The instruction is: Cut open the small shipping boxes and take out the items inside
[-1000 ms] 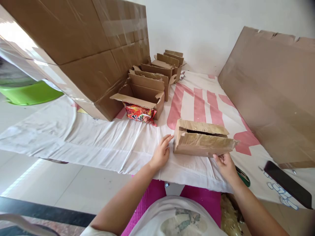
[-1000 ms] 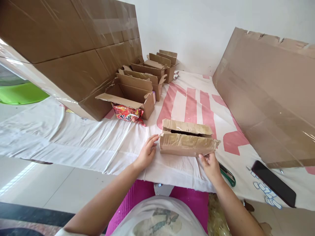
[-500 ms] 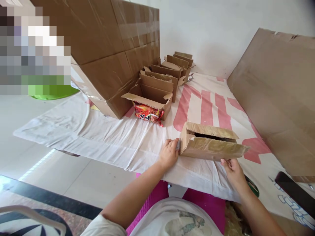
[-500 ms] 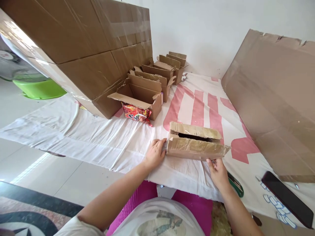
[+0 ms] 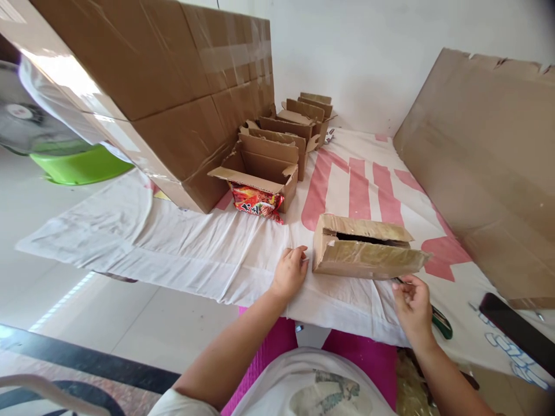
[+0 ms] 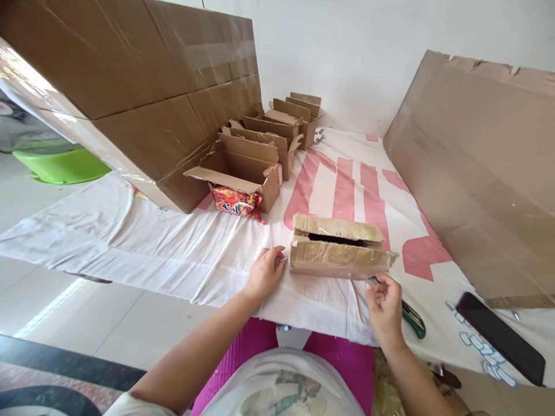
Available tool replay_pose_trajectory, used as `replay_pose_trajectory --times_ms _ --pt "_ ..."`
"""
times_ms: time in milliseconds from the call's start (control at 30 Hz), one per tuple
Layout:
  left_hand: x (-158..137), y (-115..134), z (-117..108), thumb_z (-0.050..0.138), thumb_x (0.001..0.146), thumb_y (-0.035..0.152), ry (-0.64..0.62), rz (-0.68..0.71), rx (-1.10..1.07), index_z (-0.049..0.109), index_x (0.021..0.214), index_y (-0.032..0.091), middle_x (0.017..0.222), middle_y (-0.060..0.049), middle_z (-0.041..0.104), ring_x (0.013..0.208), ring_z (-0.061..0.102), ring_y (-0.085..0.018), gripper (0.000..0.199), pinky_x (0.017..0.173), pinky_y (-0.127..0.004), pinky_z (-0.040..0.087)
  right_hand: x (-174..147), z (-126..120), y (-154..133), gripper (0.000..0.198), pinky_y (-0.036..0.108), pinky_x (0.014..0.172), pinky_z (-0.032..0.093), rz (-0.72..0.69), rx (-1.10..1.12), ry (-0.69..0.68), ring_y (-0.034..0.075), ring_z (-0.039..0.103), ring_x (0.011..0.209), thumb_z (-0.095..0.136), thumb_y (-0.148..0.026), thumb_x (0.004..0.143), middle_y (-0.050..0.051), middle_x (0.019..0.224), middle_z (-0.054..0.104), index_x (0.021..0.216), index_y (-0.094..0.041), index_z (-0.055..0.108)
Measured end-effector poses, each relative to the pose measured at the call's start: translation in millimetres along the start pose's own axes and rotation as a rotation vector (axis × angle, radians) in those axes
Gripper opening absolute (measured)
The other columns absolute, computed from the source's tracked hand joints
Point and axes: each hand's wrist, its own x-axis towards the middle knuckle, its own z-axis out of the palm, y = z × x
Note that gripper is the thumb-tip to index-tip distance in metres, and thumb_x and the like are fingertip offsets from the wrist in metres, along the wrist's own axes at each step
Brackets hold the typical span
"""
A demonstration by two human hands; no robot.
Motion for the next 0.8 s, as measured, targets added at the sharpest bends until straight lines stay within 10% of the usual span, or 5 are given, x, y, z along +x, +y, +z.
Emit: replay_pose_trajectory --times_ms 100,300,533,800 --pt "-8 6 -7 0.059 0.083 0.023 0.024 -0.106 -0.174 0.057 0.108 0.02 0.083 -0.003 0.068 0.075 0.063 -0.016 0.025 0.073 -0.031 0.05 -15 -8 -14 0.032 0.033 0.068 0.052 -0.113 -0.014 0.072 0.018 0.059 0.074 0.06 -0.045 0.087 0.006 0.088 0.06 0.105 -0.019 0.055" --pt "-37 46 -11 0.08 0.069 0.039 -0.202 -0.534 -0.944 0.055 0.1 0.018 0.076 -0.001 0.068 0.067 0.062 -0.013 0.045 0.061 -0.023 0.044 -37 3 -60 0.013 0.027 0.065 0.052 -0.279 0.14 -0.417 0.015 0.062 0.073 0.053 -0.027 0.093 0.004 0.087 0.065 0.101 -0.022 0.061" --pt "-62 73 1 0.084 0.064 0.041 -0.319 -0.532 -0.87 0.059 0.092 0.018 0.08 -0.003 0.07 0.073 0.064 -0.014 0.044 0.064 -0.024 0.048 -50 32 -94 0.003 0.024 0.058 0.047 -0.198 0.216 -0.582 0.012 0.058 0.061 0.062 -0.024 0.085 0.001 0.074 0.066 0.086 -0.021 0.063" --pt "-57 60 6 0.082 0.063 0.047 -0.336 -0.494 -0.73 0.062 0.083 0.018 0.075 -0.002 0.068 0.068 0.062 -0.014 0.04 0.063 -0.025 0.049 -32 -1 -73 0.008 0.021 0.053 0.042 -0.006 0.16 -0.497 0.01 0.053 0.057 0.058 -0.024 0.084 -0.001 0.067 0.062 0.077 -0.02 0.058"
